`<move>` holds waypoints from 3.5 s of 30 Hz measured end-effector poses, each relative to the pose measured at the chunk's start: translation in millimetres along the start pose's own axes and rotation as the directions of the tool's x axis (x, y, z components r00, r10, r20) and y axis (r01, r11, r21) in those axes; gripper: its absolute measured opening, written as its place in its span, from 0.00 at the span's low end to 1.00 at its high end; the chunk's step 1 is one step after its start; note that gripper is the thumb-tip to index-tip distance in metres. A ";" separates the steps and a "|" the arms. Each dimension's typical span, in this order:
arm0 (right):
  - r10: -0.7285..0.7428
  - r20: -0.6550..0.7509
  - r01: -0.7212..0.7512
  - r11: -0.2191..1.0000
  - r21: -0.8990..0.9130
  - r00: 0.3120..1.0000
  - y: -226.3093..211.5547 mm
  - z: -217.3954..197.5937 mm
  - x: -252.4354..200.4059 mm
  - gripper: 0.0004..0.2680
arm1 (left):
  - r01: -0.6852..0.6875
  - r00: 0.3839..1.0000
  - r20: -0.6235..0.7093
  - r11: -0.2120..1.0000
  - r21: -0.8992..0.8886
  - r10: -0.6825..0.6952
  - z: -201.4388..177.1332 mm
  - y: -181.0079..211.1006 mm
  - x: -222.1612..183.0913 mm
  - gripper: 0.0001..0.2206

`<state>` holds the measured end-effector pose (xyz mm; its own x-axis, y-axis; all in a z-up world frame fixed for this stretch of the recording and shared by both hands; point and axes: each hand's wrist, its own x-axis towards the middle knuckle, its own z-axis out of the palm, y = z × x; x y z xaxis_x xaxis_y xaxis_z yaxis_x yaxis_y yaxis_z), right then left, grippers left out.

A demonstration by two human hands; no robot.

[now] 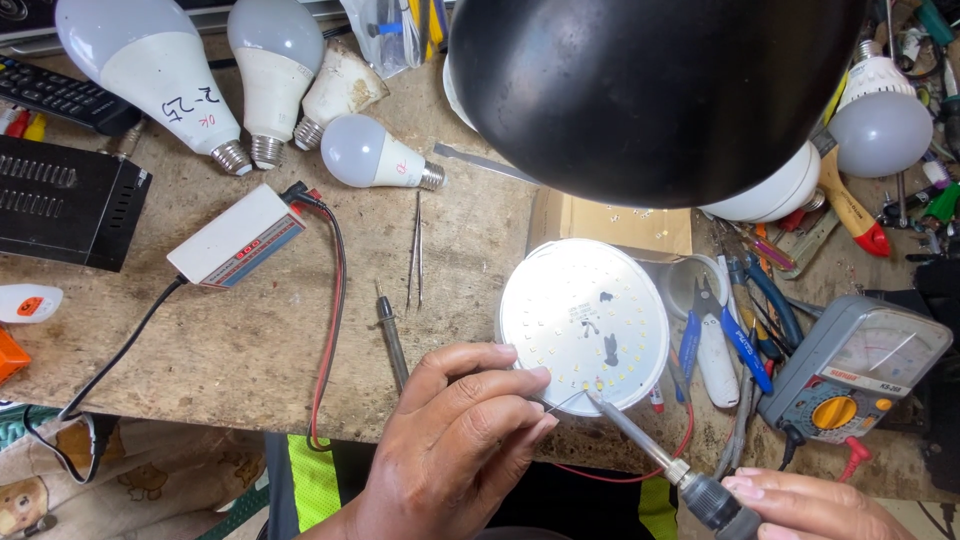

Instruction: Testing and soldering an LED panel on a workbench

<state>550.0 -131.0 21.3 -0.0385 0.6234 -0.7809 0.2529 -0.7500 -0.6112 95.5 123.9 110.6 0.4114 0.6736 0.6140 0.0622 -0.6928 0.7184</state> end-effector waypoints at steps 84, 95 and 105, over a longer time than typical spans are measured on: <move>0.316 0.244 0.092 0.428 -0.899 0.917 19.9 -34.7 42.5 0.25 | 0.017 0.993 -0.113 0.997 -0.073 -0.025 -2.7 9.3 -10.3 0.03; -0.571 -0.799 0.216 0.769 -0.601 -0.190 3.7 7.3 -79.6 0.17 | -0.108 0.785 0.612 0.994 -0.015 0.094 128.0 6.8 -120.5 0.10; -0.106 -0.961 0.404 0.892 -0.205 -0.254 -63.4 4.5 -62.9 0.05 | 0.472 0.881 0.045 0.874 -0.111 -0.470 170.9 -11.3 -128.7 0.06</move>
<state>532.1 -123.7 108.6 0.9123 0.1334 0.3871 0.4081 -0.3719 -0.8338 197.3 1.1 -32.4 0.3745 0.9079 0.1884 0.1480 -0.2591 0.9545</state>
